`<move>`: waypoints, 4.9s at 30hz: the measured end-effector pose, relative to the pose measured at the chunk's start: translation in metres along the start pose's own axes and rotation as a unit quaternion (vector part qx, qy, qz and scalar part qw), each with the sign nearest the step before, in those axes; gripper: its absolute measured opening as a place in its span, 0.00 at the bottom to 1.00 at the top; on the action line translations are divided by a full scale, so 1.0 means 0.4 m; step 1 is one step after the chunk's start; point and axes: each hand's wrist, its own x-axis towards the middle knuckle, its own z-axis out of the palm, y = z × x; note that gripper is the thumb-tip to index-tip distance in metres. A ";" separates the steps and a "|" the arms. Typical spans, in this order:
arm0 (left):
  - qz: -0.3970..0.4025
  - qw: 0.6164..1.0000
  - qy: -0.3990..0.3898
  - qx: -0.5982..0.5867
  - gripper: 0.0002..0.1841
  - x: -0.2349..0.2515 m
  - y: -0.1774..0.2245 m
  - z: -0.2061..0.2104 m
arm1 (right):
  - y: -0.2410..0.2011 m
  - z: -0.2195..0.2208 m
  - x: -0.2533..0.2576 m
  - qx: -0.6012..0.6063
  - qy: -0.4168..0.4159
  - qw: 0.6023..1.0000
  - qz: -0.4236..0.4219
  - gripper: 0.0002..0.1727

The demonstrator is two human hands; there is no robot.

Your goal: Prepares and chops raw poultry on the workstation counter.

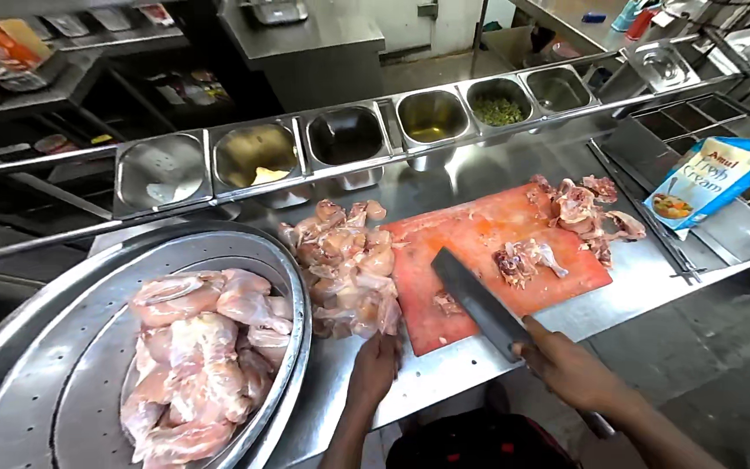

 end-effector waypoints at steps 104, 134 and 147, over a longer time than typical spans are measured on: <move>0.063 0.996 0.055 0.009 0.13 0.154 0.148 0.162 | -0.125 -0.035 -0.024 -0.098 0.582 0.764 -0.260 0.17; 0.392 0.844 0.301 0.209 0.27 0.137 0.058 0.208 | -0.129 -0.051 0.055 -0.176 0.492 0.816 -0.247 0.18; 0.469 0.806 0.191 0.307 0.17 0.181 0.073 0.250 | -0.123 0.015 0.216 -0.219 0.095 0.969 0.059 0.18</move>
